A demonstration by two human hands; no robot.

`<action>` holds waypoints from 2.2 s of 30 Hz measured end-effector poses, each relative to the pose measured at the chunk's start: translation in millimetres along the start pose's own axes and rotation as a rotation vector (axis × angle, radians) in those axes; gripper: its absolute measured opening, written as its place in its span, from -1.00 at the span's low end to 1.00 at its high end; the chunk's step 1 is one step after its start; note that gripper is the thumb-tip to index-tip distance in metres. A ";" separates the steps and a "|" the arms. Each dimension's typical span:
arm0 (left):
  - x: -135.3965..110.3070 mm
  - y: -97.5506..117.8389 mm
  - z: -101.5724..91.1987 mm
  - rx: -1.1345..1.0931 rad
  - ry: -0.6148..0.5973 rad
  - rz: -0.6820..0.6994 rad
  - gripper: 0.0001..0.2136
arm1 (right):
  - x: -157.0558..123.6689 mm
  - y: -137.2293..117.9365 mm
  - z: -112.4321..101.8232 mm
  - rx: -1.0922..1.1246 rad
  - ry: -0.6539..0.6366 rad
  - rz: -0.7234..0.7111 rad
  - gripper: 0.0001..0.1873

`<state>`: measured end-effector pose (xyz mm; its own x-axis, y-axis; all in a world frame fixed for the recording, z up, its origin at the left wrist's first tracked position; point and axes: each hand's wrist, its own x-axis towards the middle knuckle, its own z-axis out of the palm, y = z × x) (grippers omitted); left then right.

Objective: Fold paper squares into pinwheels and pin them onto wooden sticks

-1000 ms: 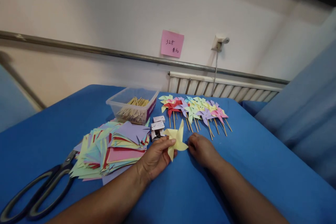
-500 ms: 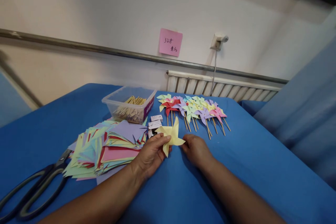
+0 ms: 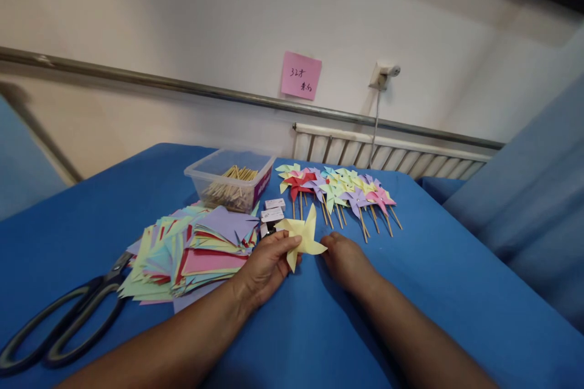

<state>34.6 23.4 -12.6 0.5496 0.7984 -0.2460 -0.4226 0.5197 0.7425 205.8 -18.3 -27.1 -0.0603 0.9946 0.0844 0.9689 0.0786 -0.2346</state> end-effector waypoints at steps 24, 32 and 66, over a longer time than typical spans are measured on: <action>-0.1 1.4 2.8 -0.010 0.041 0.001 -0.92 | 10.7 33.0 -1.1 0.313 0.015 -0.016 -0.83; -0.9 2.1 3.4 -0.023 0.023 0.001 -0.92 | 8.4 32.9 -4.1 0.249 0.026 -0.015 -0.81; 1.1 2.6 2.9 -0.002 0.044 0.021 -0.91 | 6.4 31.8 -9.0 0.208 0.028 0.034 -0.87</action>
<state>36.3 24.8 -9.1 0.5083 0.8216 -0.2580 -0.4353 0.5036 0.7463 238.4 -10.0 -25.3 -0.0187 0.9949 0.0994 0.8995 0.0601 -0.4328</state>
